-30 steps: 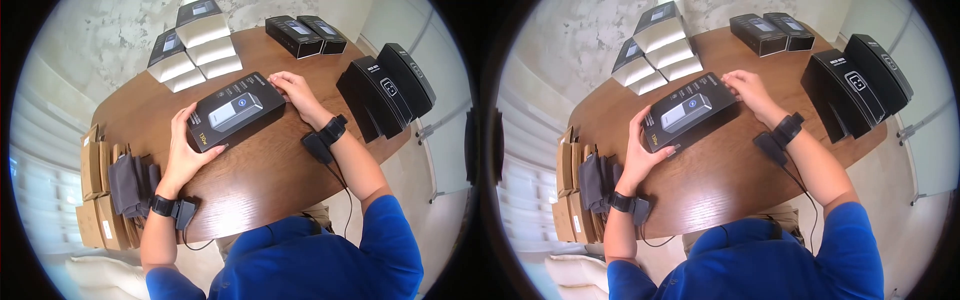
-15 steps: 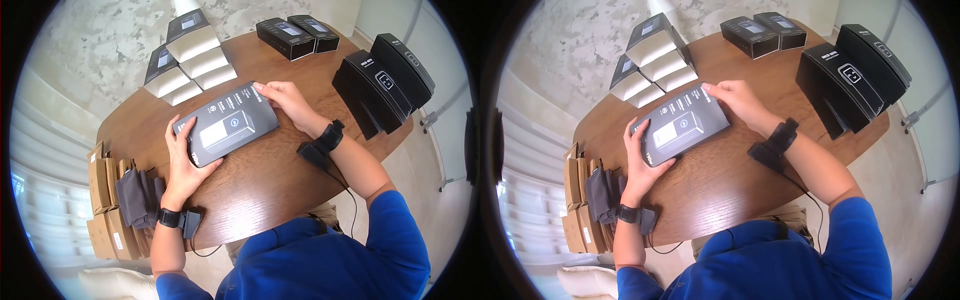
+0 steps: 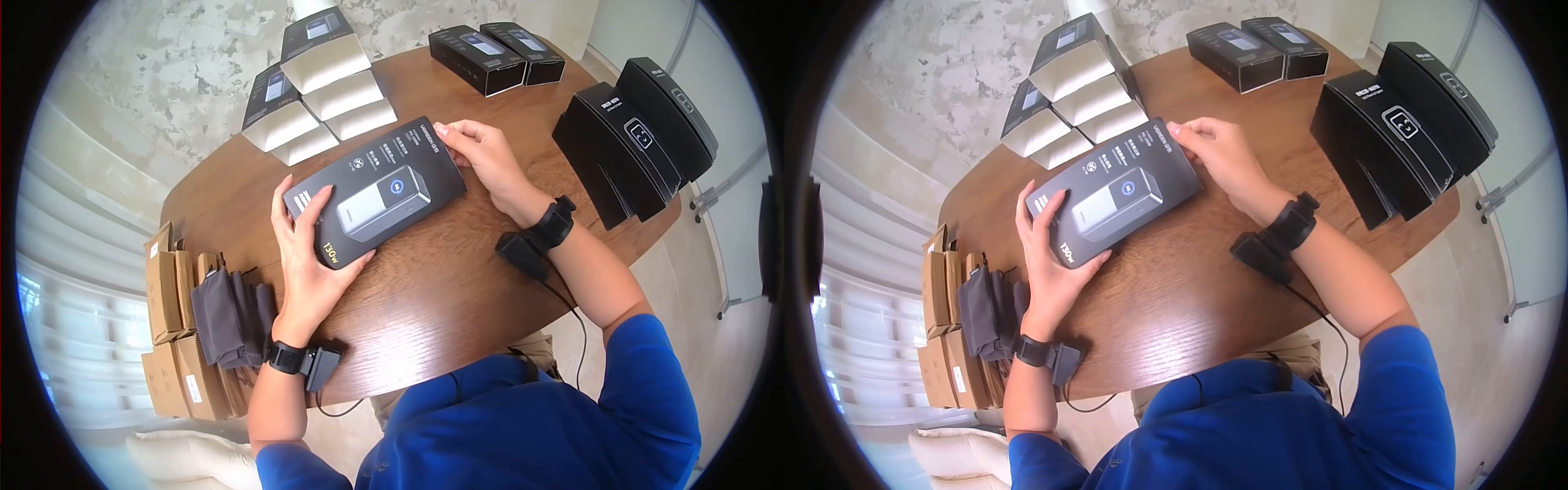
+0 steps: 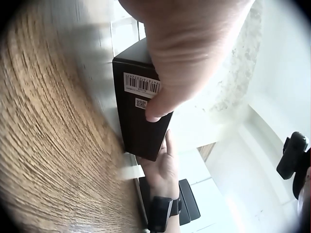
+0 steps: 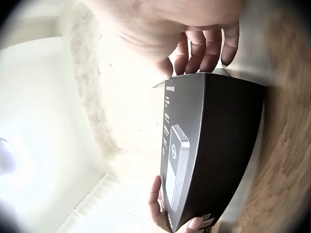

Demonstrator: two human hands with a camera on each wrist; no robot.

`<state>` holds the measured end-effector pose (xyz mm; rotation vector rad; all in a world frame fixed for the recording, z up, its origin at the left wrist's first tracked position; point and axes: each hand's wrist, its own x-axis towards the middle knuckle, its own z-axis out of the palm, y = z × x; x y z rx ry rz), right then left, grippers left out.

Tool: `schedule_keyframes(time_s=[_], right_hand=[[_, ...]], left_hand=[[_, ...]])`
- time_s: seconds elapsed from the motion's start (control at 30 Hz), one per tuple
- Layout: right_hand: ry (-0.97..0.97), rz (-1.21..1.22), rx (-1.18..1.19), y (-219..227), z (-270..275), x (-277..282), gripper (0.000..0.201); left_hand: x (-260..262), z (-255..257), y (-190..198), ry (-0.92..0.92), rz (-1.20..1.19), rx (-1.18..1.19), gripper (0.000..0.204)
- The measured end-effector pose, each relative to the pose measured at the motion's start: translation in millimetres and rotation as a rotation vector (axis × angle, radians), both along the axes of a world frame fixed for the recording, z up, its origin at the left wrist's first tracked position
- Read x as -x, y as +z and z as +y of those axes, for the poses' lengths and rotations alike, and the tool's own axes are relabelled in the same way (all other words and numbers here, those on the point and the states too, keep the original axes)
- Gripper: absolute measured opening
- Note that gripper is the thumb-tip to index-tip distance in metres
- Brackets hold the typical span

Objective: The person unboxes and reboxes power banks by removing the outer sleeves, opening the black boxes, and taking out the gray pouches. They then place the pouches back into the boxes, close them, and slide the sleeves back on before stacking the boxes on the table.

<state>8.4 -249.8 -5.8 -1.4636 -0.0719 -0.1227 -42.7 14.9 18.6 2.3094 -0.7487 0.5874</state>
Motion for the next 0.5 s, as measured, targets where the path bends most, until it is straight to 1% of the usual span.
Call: schedule_keyframes(time_s=[0.07,0.27,0.33,0.43,0.5], right_hand=[[0.003,0.036,0.022,0.0,-1.0,-0.3,0.027],[0.034,0.044,-0.055,4.7,2.1,3.3,0.027],[0.014,0.008,0.01,4.5,1.1,2.4,0.025],[0.004,-0.018,-0.055,7.3,2.0,3.0,0.024],[0.019,-0.019,-0.022,4.8,-2.4,0.6,0.023]], left_hand=[[0.6,0.0,0.0,0.008,-0.002,-0.008,0.089],[-0.3,0.7,-3.1,0.04,0.017,0.032,0.088],[0.0,0.6,-1.9,0.05,0.012,0.029,0.087],[-0.3,0.7,-1.7,0.042,-0.014,-0.008,0.089],[-0.1,0.8,-2.4,0.04,0.007,-0.003,0.089]])
